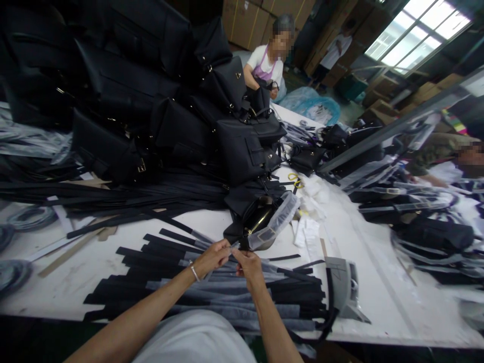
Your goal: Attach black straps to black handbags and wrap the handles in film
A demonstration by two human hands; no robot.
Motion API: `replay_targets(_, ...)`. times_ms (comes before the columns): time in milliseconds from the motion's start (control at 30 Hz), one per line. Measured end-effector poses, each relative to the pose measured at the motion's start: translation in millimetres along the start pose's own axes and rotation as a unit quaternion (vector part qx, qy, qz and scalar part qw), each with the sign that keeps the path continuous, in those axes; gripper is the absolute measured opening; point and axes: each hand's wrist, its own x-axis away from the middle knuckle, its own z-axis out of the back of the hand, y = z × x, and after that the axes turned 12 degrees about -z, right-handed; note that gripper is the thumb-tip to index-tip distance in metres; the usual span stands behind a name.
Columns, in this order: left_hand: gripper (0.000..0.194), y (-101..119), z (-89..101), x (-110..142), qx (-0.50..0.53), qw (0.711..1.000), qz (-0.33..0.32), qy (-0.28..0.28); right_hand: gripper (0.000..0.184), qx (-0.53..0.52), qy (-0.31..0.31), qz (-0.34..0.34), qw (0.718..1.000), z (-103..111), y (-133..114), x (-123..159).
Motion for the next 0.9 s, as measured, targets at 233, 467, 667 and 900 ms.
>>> replay_targets(233,0.03,-12,5.7,0,0.234,0.966,0.092,-0.053,0.04,-0.066,-0.087,0.069,0.992,-12,14,-8)
replay_targets(467,0.029,-9,12.2,-7,0.289,0.937,0.16,-0.111,0.032,0.007,-0.064,0.136,0.989,-2,12,-18)
replay_targets(667,0.033,-12,6.4,-6,0.288,0.932,0.163,-0.147,0.038,0.126,-0.033,0.178,0.975,-3,6,-34)
replay_targets(900,0.047,-13,14.2,3,0.033,0.995,0.089,0.016,0.034,0.253,0.035,0.29,0.922,58,17,-30)
